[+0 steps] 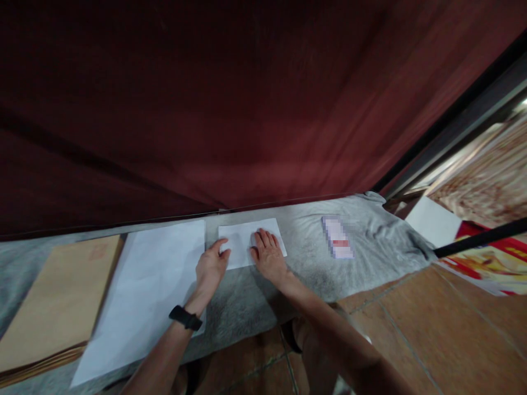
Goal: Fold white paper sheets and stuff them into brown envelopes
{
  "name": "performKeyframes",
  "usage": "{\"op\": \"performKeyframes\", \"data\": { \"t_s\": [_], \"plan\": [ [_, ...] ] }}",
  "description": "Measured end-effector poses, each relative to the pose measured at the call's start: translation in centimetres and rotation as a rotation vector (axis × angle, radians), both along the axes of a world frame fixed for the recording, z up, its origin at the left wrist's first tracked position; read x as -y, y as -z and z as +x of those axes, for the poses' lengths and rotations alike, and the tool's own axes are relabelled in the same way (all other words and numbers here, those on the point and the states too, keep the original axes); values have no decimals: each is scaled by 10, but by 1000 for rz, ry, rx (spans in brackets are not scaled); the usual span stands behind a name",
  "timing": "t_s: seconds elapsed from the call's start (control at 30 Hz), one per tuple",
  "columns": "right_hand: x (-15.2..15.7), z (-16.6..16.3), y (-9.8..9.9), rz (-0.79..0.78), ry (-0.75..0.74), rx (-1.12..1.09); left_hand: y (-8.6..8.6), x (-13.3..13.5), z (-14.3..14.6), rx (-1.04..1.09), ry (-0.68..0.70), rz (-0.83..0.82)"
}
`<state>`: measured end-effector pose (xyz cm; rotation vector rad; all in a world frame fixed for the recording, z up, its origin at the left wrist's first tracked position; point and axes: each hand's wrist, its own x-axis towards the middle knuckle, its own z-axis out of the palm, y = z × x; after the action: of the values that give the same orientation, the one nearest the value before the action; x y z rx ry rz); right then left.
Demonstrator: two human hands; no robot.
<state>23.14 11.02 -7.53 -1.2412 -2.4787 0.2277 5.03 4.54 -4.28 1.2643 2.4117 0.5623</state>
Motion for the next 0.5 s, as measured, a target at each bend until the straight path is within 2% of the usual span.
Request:
{"op": "performKeyframes", "data": {
  "t_s": [0.27, 0.5],
  "plan": [
    [5, -2, 3, -9, 11, 76, -3, 1, 4, -20, 20, -4],
    [6, -3, 3, -34, 14, 60, 4, 0, 3, -35, 51, 115]
  ]
}}
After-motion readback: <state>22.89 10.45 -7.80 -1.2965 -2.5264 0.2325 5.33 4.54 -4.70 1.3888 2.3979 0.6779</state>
